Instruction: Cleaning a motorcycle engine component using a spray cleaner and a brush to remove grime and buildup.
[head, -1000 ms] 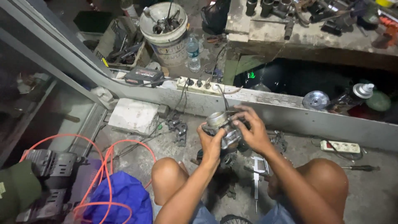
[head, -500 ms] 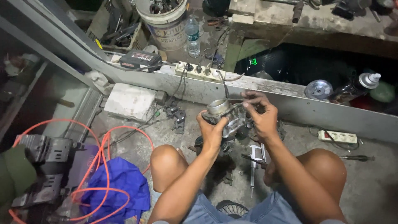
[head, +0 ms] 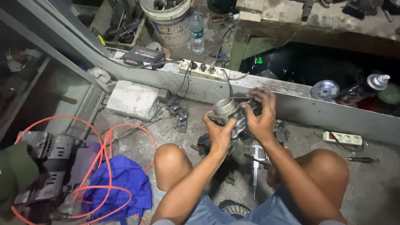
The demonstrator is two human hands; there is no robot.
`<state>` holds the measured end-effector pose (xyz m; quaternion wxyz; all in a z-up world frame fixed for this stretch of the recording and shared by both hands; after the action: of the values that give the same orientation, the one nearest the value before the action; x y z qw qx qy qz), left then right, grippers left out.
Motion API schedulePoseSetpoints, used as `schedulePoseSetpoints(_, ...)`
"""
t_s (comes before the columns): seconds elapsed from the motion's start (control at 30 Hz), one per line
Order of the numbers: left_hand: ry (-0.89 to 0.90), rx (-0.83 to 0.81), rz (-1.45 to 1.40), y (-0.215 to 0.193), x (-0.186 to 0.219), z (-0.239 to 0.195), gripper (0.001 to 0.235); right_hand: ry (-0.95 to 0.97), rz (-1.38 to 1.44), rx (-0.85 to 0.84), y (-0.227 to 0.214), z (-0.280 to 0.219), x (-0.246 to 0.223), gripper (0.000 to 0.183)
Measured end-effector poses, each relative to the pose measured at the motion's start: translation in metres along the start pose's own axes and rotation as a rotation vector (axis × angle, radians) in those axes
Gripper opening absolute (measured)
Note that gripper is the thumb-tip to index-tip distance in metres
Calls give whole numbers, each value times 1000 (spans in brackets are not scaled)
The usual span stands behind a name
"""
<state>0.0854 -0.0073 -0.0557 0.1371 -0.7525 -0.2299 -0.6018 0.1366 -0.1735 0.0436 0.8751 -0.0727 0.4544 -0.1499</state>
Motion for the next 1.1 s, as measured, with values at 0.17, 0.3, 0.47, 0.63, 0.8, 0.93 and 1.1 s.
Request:
schedulePoseSetpoints(0.17,9,-4,-10,4,7,-4,86,-55,-85,-44,2,-2,24,11)
schedulePoseSetpoints(0.3,52,-79,-3,1,13,6,84,-160,60,-232,1,20,14,9)
schedulePoseSetpoints(0.47,33,-179,30,5,6,14,87,-136,208,-363,6,19,16,11)
schedulePoseSetpoints(0.63,55,-205,58,6,-3,13,91,-252,-28,-351,3,13,-10,13)
schedulePoseSetpoints(0.8,102,-187,92,8,12,6,88,-227,-38,-300,7,7,-1,16)
schedulePoseSetpoints(0.93,99,-165,110,3,6,6,89,-224,-33,-294,9,0,10,13)
schedulePoseSetpoints(1.1,94,-172,49,1,-1,12,85,-223,73,-276,7,2,36,16)
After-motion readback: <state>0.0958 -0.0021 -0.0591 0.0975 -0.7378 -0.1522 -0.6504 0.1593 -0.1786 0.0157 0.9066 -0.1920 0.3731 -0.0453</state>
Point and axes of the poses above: each hand's wrist, its own z-axis towards the middle knuckle, its own y-axis out of the palm, x = y × z, the point moved 10 cm from there along z, towards the middle knuckle, and after that the axes turned 2 degrees about z, right-handed, at the moved point
